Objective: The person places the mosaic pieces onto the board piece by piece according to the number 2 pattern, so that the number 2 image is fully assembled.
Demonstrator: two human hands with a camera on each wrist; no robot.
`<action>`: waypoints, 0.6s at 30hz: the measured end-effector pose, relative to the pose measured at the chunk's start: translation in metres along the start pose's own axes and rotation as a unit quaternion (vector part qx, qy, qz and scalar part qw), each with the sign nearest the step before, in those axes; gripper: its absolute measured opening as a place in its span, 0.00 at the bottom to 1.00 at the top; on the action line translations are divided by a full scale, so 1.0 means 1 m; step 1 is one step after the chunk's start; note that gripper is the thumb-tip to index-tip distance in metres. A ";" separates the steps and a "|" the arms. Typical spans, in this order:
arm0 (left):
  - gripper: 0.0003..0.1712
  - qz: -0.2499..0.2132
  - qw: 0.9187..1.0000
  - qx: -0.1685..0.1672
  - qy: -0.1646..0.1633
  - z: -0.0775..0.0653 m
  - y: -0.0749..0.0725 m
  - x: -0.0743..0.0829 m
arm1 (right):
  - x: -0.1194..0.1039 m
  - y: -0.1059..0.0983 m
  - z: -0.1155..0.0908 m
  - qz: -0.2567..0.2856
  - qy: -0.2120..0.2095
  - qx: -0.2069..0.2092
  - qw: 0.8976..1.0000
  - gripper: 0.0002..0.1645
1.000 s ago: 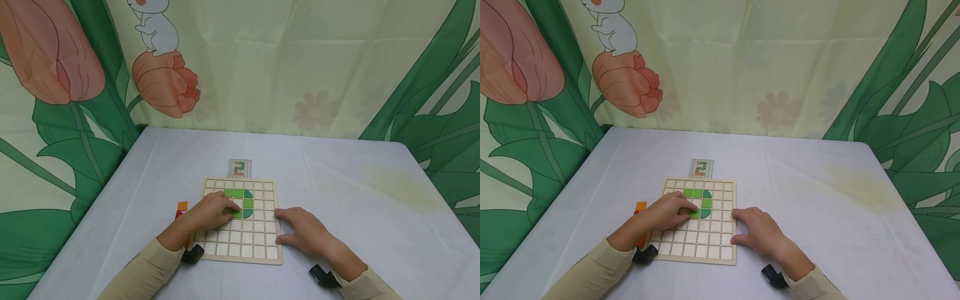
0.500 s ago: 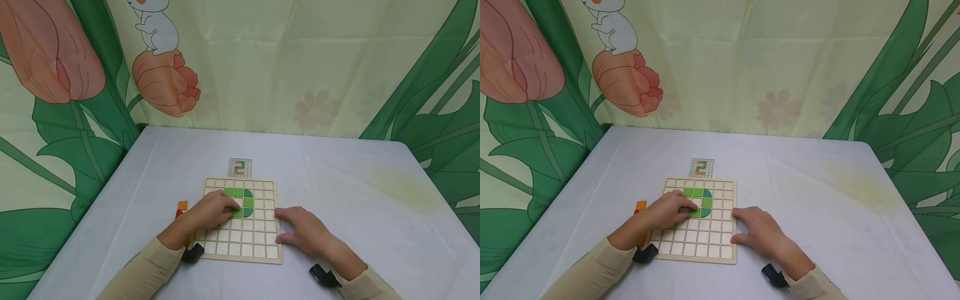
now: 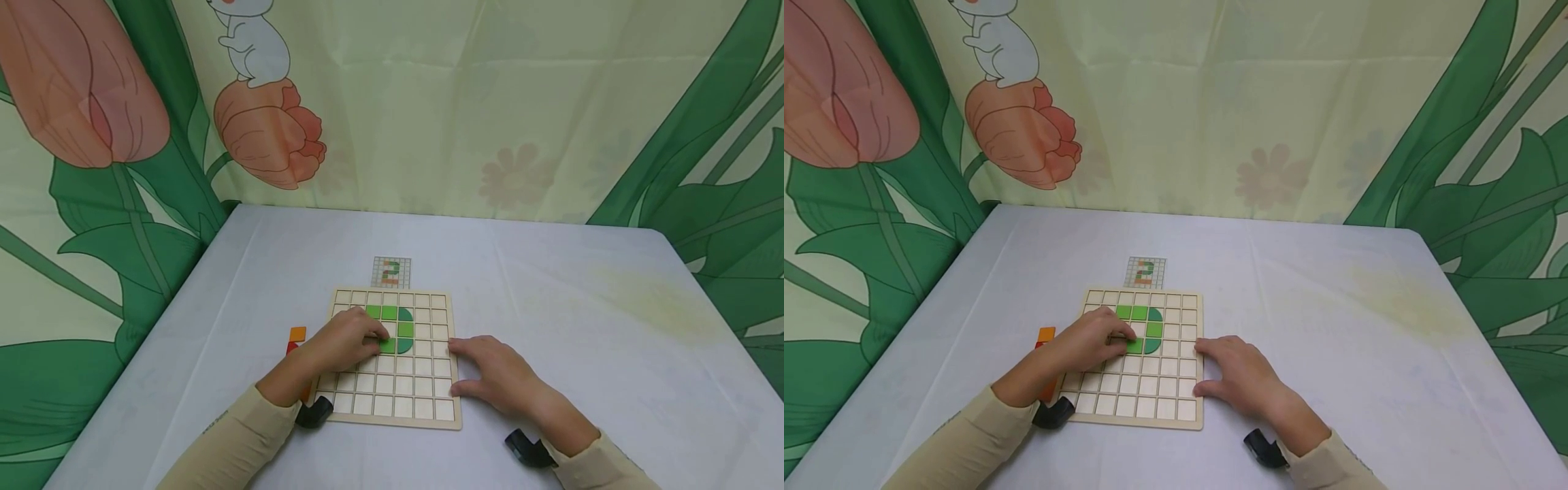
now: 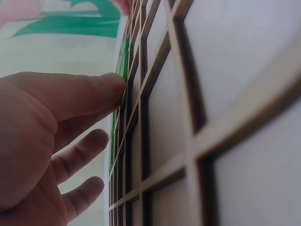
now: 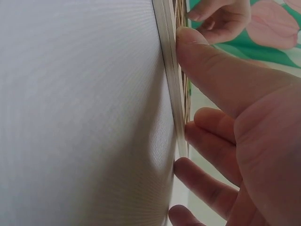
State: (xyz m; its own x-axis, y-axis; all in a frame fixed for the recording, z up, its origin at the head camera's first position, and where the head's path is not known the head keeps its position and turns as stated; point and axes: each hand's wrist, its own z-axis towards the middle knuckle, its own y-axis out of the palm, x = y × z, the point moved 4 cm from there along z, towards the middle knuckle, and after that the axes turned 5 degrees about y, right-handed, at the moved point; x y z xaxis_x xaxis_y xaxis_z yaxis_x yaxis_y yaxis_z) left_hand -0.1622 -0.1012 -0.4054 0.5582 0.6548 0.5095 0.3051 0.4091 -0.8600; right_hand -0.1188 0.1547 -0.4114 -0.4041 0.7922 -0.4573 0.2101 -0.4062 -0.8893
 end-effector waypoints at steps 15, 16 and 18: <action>0.15 -0.006 0.997 0.009 -0.072 -0.004 -0.015 -0.008 | 0.000 -0.001 0.000 0.005 0.004 -0.004 1.000 0.38; 0.15 -0.006 0.997 0.014 -0.072 -0.005 -0.017 -0.009 | -0.001 -0.001 0.000 0.005 0.005 -0.004 1.000 0.38; 0.15 -0.011 0.996 0.023 -0.085 -0.009 -0.021 -0.012 | -0.001 -0.001 0.000 0.004 0.005 -0.004 1.000 0.39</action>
State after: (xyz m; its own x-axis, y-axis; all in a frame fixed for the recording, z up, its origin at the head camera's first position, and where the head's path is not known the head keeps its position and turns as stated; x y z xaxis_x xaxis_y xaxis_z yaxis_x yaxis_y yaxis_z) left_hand -0.1682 -0.1235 -0.3941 0.4127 0.7415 0.5290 0.2785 0.4503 -0.8483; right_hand -0.1186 0.1548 -0.4101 -0.3929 0.7937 -0.4643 0.2207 -0.4088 -0.8855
